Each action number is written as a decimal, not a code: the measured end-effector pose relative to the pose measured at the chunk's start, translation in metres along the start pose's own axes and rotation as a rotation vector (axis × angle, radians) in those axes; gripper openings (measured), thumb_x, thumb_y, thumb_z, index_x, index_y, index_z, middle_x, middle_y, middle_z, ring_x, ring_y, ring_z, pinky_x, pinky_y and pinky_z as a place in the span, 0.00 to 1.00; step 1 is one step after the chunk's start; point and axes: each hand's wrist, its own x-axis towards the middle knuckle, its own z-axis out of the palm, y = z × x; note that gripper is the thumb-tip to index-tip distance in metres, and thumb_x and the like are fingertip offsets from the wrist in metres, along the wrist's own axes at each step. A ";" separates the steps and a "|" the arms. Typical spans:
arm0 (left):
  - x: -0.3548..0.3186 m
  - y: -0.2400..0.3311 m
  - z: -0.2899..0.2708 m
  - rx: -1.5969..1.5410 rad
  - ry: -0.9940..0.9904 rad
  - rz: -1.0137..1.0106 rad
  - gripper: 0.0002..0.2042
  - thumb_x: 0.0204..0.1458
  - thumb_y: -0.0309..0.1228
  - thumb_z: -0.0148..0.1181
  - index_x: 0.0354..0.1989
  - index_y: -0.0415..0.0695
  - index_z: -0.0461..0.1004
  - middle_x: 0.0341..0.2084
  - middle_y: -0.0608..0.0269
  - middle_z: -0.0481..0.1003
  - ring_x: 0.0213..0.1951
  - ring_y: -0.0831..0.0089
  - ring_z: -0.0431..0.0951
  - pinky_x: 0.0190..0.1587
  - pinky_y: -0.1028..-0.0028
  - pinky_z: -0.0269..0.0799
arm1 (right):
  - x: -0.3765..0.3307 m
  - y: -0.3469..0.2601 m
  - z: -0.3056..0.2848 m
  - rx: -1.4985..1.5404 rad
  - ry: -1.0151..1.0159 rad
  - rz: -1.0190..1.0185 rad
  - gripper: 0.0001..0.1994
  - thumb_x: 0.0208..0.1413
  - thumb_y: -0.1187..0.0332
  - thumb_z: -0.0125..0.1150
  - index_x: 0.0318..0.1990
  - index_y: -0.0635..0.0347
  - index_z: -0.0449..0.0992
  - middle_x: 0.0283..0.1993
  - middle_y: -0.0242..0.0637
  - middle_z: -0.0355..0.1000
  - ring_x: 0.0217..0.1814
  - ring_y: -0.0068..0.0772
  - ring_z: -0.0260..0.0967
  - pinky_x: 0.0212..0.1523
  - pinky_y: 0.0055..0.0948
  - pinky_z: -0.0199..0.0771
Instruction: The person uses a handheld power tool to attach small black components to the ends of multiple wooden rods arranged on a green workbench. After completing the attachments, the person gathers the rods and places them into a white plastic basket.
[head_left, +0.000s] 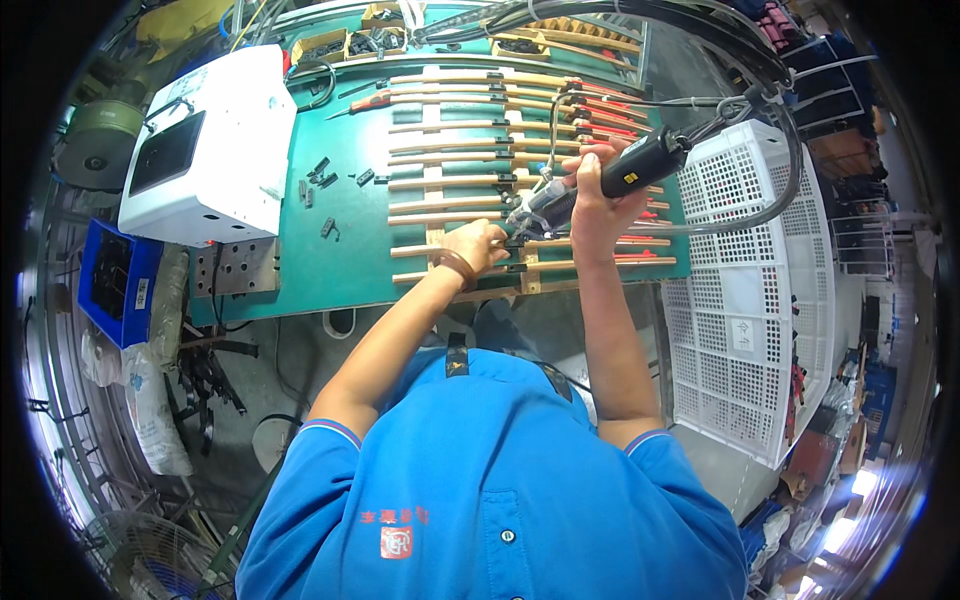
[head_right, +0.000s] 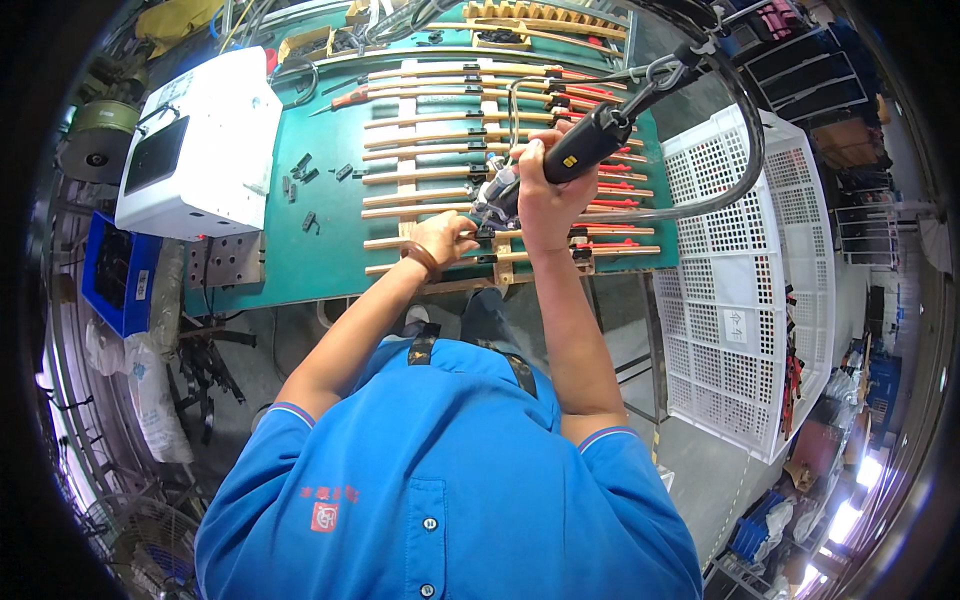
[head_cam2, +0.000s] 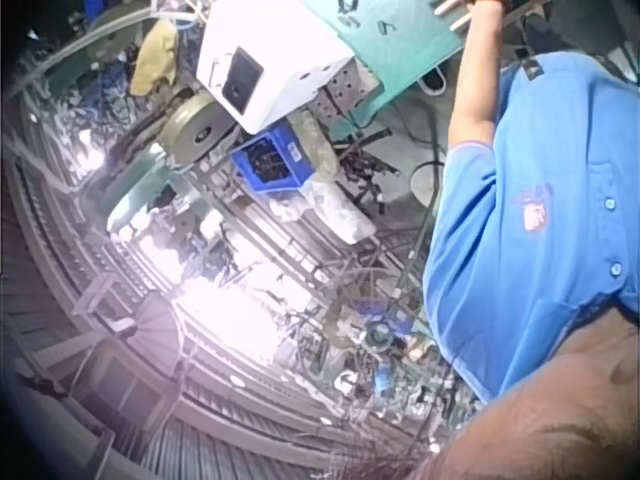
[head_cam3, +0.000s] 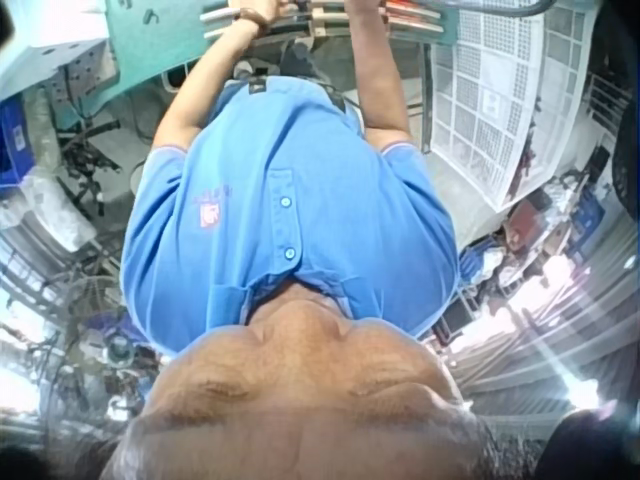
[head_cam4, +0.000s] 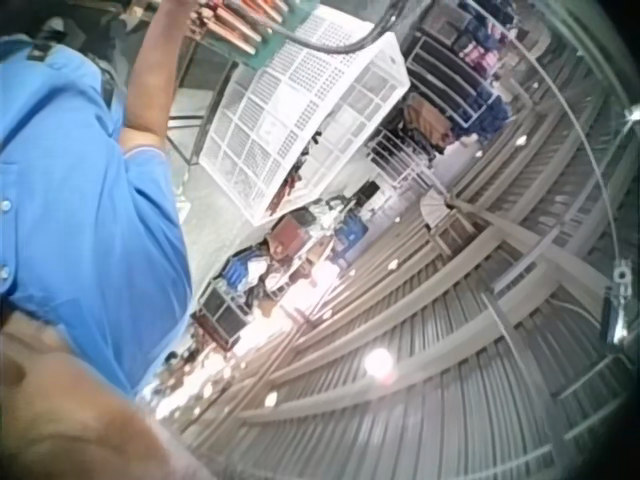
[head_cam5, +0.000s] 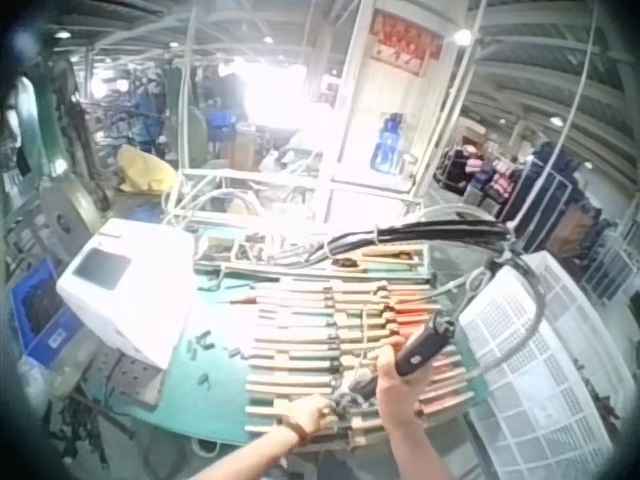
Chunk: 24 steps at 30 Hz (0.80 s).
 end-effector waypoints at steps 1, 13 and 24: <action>0.001 0.006 -0.005 0.022 -0.034 0.007 0.11 0.44 0.40 0.66 0.35 0.52 0.79 0.32 0.63 0.75 0.37 0.62 0.77 0.38 0.65 0.72 | -0.002 0.003 0.000 0.004 0.006 -0.008 0.16 0.52 0.82 0.51 0.49 0.67 0.62 0.36 0.39 0.71 0.30 0.26 0.73 0.27 0.23 0.75; 0.004 0.004 -0.003 0.034 0.003 0.010 0.10 0.45 0.41 0.64 0.33 0.53 0.80 0.30 0.63 0.74 0.34 0.60 0.77 0.35 0.63 0.73 | -0.004 0.005 0.001 -0.002 -0.021 0.043 0.20 0.51 0.84 0.51 0.53 0.66 0.59 0.36 0.36 0.69 0.31 0.22 0.70 0.30 0.20 0.73; 0.006 0.004 -0.003 0.043 -0.054 -0.038 0.09 0.46 0.42 0.64 0.32 0.55 0.80 0.30 0.63 0.75 0.35 0.61 0.77 0.37 0.64 0.72 | -0.014 0.008 0.001 0.006 0.005 0.040 0.19 0.52 0.84 0.52 0.52 0.65 0.59 0.36 0.37 0.69 0.31 0.21 0.69 0.30 0.19 0.72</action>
